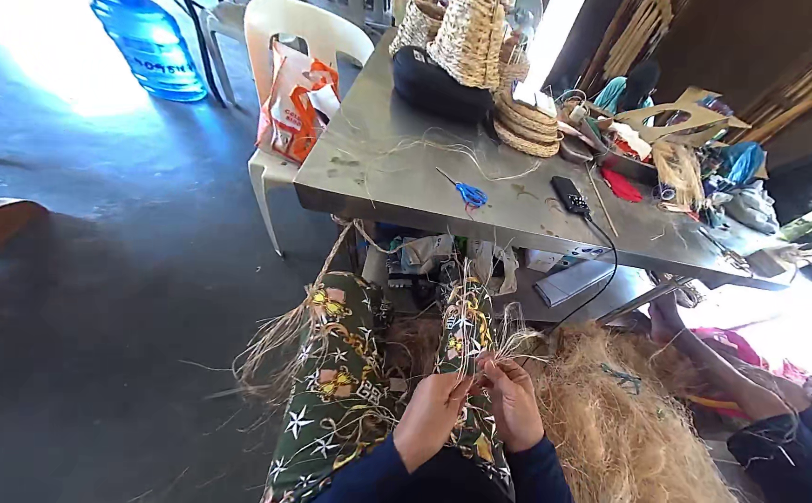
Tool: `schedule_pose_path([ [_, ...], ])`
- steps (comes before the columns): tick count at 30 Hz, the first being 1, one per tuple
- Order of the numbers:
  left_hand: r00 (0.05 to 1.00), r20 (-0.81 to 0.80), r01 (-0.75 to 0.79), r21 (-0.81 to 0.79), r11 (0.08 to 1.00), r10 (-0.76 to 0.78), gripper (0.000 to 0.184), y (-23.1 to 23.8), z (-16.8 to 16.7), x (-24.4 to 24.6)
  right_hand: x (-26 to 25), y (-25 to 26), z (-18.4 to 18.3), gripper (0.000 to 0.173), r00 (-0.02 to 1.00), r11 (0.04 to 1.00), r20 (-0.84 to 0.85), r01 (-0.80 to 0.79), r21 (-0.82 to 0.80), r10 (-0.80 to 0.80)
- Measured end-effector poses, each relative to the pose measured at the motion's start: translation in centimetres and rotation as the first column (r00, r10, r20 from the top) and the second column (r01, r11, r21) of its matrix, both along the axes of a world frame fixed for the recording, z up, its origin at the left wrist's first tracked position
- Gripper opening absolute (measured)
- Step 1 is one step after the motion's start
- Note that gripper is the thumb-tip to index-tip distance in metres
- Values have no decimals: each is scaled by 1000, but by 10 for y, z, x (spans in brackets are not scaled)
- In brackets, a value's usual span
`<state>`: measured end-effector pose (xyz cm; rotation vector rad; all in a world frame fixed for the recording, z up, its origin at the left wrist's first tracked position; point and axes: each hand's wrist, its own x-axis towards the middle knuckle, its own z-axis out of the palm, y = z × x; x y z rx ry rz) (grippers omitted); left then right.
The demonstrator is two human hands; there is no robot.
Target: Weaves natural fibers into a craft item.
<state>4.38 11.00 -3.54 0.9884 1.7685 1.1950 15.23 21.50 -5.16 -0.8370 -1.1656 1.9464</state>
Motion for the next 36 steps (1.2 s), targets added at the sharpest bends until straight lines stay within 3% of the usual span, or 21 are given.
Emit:
schedule_pose_path([
  [6, 995, 57, 77, 18, 997, -78, 26, -16, -8, -3, 19, 31, 4, 23, 979, 987, -158, -143, -69, 131],
  [15, 991, 125, 54, 25, 998, -56, 25, -33, -27, -4, 27, 66, 8, 34, 979, 979, -186, 42, -198, -80],
  [24, 998, -64, -1, 6, 1000, 1, 25, -23, -41, -4, 34, 102, 6, 26, 966, 962, -79, 232, -143, -245],
  [27, 990, -140, -20, -42, 999, 14, 27, -16, -47, -13, 47, 128, -6, 18, 927, 928, -50, 372, -14, -372],
  [32, 987, -153, 28, -137, 990, -49, 26, -8, -51, -30, 81, 148, -15, 48, 729, 765, 257, 546, 340, -635],
  [34, 987, -145, 44, -148, 988, -66, 26, -7, -52, -30, 89, 145, -23, 36, 719, 728, 296, 413, 547, -630],
  [36, 988, -133, 59, -153, 987, -79, 26, -6, -54, -29, 86, 137, -26, 25, 774, 717, 355, 176, 674, -524],
])
